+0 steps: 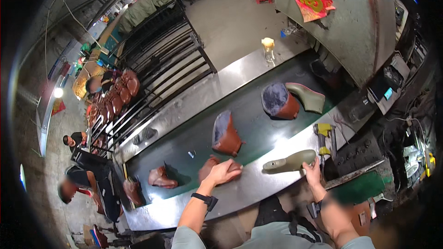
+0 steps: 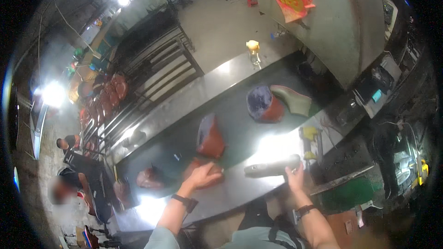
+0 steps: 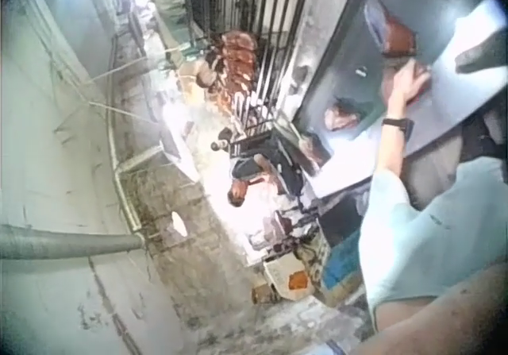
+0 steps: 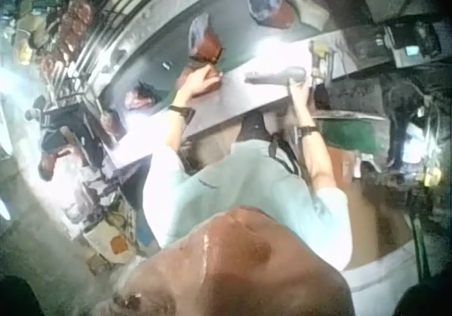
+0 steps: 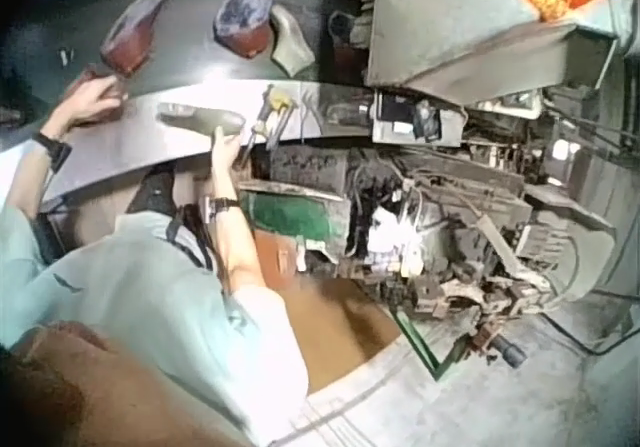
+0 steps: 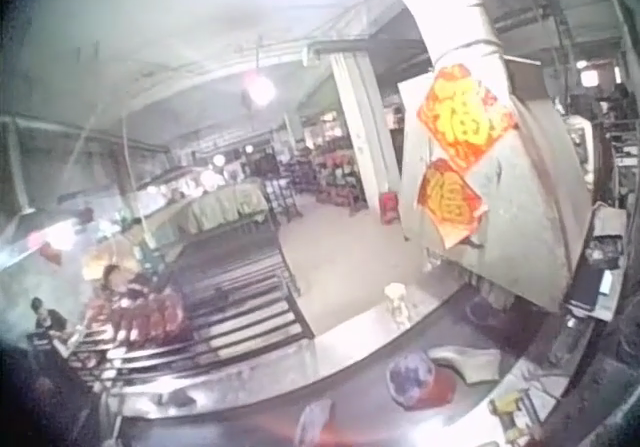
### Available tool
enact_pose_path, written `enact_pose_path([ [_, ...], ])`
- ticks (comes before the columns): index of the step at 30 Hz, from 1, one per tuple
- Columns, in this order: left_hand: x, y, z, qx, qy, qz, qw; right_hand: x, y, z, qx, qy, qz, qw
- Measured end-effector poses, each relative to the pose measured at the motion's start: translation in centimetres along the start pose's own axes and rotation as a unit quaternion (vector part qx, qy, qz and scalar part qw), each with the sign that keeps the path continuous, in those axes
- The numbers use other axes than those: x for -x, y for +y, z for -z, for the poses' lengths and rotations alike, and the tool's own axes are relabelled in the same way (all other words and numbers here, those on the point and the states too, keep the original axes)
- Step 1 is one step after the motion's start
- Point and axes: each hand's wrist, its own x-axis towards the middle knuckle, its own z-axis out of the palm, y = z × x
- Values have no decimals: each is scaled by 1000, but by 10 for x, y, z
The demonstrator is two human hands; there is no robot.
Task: Operating a footwear lasting machine to shape leather uppers.
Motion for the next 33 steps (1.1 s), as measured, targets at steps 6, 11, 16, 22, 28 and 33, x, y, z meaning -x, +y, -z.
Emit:
enact_pose_path([
  [6,-34,-93,-18,-88,274,61,956,-47,-33,-5,-16,84,-146,986],
  [11,-79,-150,-28,51,265,157,950,-38,-68,-26,-96,70,-147,982],
  [16,-106,97,25,243,197,-59,948,33,-95,31,-148,165,-94,971],
  [22,-64,249,12,74,4,-72,995,114,-169,174,-261,259,-34,929],
  [28,-70,391,-148,-163,94,-565,803,193,-203,282,-260,341,25,903],
  [33,-47,440,-209,-335,147,-605,707,239,-226,337,-436,312,19,844],
])
